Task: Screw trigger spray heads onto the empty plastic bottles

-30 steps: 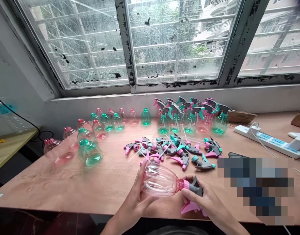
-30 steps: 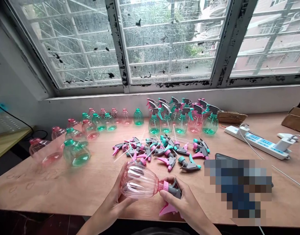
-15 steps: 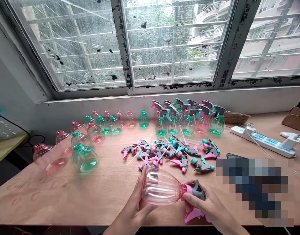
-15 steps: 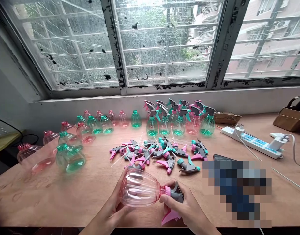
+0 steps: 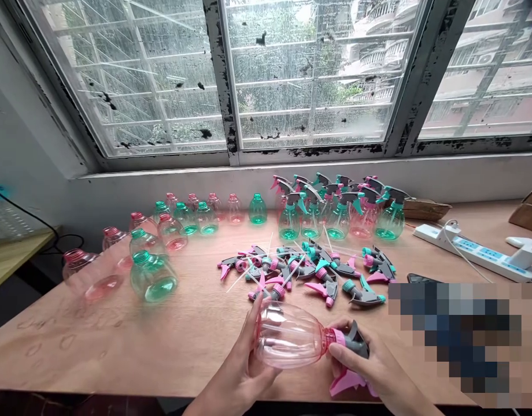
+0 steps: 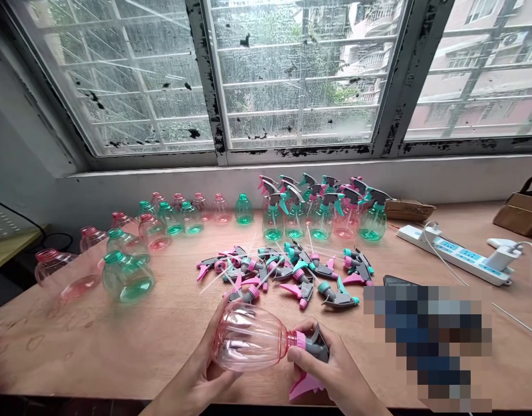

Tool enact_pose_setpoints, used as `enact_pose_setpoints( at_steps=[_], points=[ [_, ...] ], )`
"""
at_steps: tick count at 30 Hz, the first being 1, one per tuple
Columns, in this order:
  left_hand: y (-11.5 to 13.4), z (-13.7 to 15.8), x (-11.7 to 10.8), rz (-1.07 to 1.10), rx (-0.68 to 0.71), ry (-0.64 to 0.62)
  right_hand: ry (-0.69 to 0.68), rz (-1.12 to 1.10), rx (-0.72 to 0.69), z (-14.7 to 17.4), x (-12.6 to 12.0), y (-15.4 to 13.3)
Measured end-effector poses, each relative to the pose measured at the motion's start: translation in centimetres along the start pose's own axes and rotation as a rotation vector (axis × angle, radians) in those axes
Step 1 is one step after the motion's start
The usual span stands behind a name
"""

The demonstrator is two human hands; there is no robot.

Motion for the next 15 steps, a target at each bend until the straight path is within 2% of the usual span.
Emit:
enact_pose_setpoints(
  at_steps=[7, 12, 15],
  points=[
    [-0.34, 0.47, 0.22, 0.169, -0.098, 0.030, 0.022, -0.031, 0.013, 0.03, -0.58, 0.71],
    [0.05, 0.23, 0.60, 0.085, -0.043, -0.041, 0.005, -0.040, 0.017, -0.14, -0.59, 0.72],
    [-0.17, 0.09, 0.48, 0.039, -0.047, -0.041, -0.010, -0.047, 0.019, -0.13, -0.39, 0.70]
  ],
)
Point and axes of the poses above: each hand's wrist, its own z-axis away from the middle knuckle, its own x-axis out of the palm, y = z × x, the point moved 10 cm from there along -z, towards the middle knuckle, and after that the axes turned 7 degrees about -y, right-handed, at the moved point
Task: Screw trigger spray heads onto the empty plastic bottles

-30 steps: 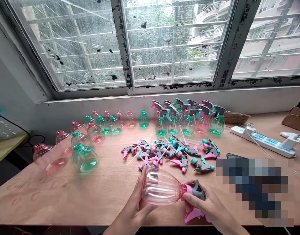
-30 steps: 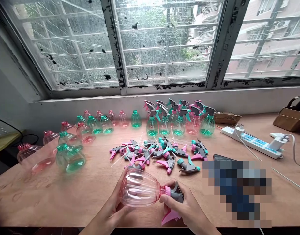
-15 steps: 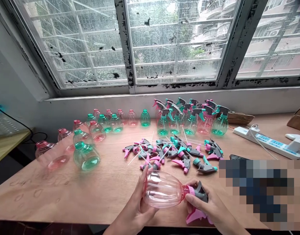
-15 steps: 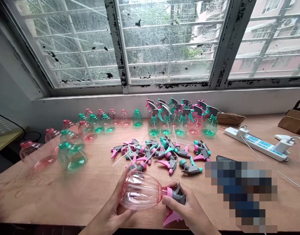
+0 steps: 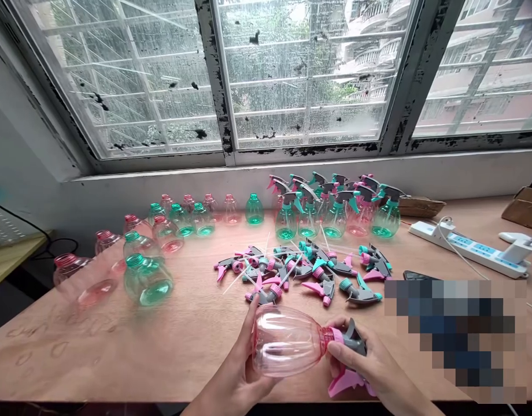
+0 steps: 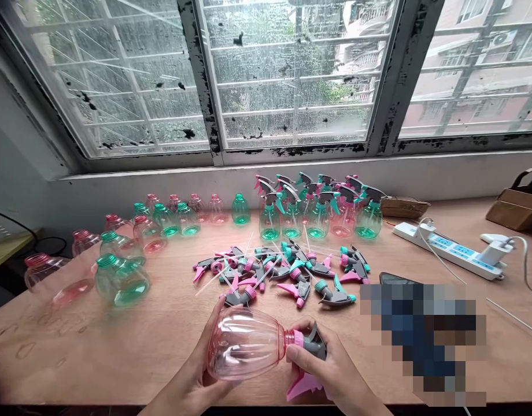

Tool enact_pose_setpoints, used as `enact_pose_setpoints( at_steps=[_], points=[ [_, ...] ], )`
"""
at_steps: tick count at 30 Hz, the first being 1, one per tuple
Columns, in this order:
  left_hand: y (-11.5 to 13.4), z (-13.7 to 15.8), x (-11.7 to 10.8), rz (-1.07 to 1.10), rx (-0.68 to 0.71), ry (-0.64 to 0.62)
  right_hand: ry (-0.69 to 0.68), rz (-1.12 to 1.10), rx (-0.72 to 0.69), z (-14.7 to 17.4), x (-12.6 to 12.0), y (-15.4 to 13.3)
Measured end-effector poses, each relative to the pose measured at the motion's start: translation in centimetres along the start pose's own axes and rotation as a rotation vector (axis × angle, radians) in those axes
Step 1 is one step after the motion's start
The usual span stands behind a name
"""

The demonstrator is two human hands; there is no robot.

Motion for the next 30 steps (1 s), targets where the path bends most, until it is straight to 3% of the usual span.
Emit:
enact_pose_setpoints(
  at_steps=[8, 11, 15, 22, 30],
  points=[
    [-0.52, 0.43, -0.16, 0.151, -0.099, 0.032, -0.014, -0.022, -0.005, 0.02, 0.22, 0.14],
    [-0.34, 0.29, 0.27, 0.137, -0.062, -0.014, 0.001, -0.017, -0.009, -0.13, -0.06, 0.02],
    [0.07, 0.17, 0.13, 0.090, -0.009, 0.013, 0.000, -0.033, -0.003, -0.14, -0.04, -0.11],
    [-0.64, 0.29, -0.02, 0.145, -0.083, 0.007, -0.037, -0.005, 0.006, 0.12, 0.43, -0.13],
    [-0.26, 0.07, -0.02, 0.070, -0.042, -0.011, -0.041, -0.003, 0.003, -0.03, 0.41, -0.23]
  ],
)
Point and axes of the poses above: each hand's wrist, its own z-axis away from the middle knuckle, its own x-axis out of the palm, y = z × x, the point moved 10 cm from there along -z, towards the middle knuckle, and after that the axes turned 7 degrees about -y, right-handed, at the moved point
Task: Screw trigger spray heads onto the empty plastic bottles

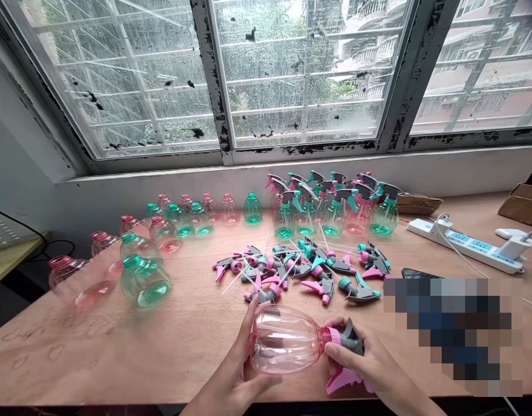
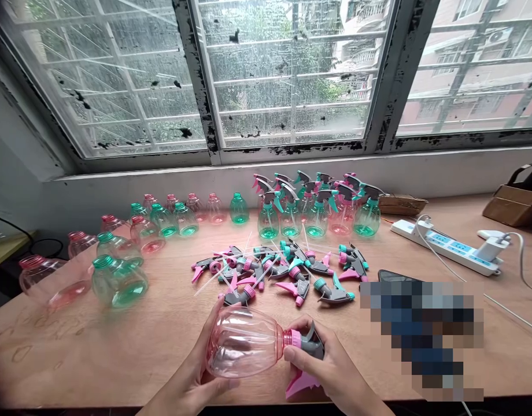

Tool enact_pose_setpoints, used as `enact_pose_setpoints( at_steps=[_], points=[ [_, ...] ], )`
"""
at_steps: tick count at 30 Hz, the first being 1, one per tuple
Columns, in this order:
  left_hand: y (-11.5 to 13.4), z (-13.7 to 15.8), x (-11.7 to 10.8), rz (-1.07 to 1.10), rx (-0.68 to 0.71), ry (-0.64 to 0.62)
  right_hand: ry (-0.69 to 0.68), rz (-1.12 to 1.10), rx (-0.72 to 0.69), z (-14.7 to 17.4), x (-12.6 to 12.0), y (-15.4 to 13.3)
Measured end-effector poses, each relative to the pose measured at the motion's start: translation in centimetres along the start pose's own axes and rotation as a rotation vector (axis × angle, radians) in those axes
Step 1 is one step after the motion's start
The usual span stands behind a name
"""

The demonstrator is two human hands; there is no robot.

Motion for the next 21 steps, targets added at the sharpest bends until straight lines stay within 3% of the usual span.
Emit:
enact_pose_setpoints(
  at_steps=[7, 13, 21],
  points=[
    [-0.55, 0.42, -0.12, 0.042, -0.035, 0.017, 0.032, 0.007, 0.006, 0.11, -0.30, 0.18],
    [-0.17, 0.09, 0.43, -0.009, 0.054, -0.043, 0.054, -0.009, -0.002, -0.12, -0.75, 0.38],
    [-0.93, 0.36, -0.31, 0.012, -0.062, 0.015, 0.017, 0.037, 0.005, 0.10, -0.05, 0.09]
  ],
)
Point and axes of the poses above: each hand's wrist, its own z-axis away from the middle knuckle, its own x-axis out of the palm, y = z × x, the point moved 10 cm from there along -z, towards the middle knuckle, and after that the axes turned 7 degrees about -y, right-handed, at the moved point
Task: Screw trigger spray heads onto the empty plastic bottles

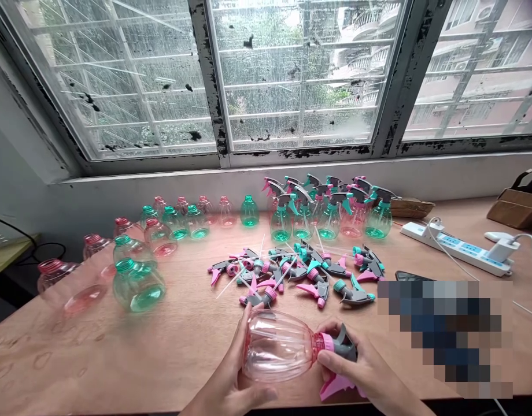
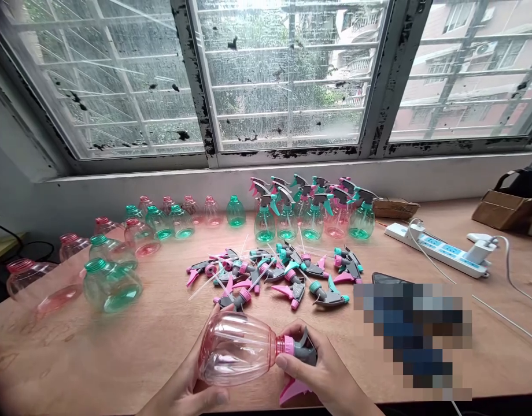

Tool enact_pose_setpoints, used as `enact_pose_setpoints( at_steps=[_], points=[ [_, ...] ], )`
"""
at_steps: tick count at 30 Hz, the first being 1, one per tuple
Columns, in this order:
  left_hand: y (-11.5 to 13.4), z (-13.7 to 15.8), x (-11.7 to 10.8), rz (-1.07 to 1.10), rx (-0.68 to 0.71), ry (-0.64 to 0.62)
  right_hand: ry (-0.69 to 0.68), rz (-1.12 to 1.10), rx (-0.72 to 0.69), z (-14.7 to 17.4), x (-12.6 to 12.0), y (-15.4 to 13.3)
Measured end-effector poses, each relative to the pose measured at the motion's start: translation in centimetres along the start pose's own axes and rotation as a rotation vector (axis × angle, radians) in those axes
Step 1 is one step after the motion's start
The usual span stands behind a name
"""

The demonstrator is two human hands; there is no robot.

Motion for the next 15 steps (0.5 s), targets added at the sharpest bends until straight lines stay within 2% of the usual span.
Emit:
enact_pose_setpoints(
  at_steps=[7, 15],
  points=[
    [0.32, -0.06, 0.27, -0.092, 0.130, -0.043, 0.008, -0.035, -0.004, -0.20, -0.16, 0.11],
    [0.10, -0.11, -0.02, 0.019, 0.031, -0.005, 0.025, -0.026, -0.005, 0.00, -0.07, -0.25]
  ],
)
Point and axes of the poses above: each hand's wrist, its own z-axis away from the middle knuckle, its own x-axis out of the palm, y = z × x, the point moved 10 cm from there along -z, towards the middle knuckle, and after that the axes turned 7 degrees about -y, right-handed, at the moved point
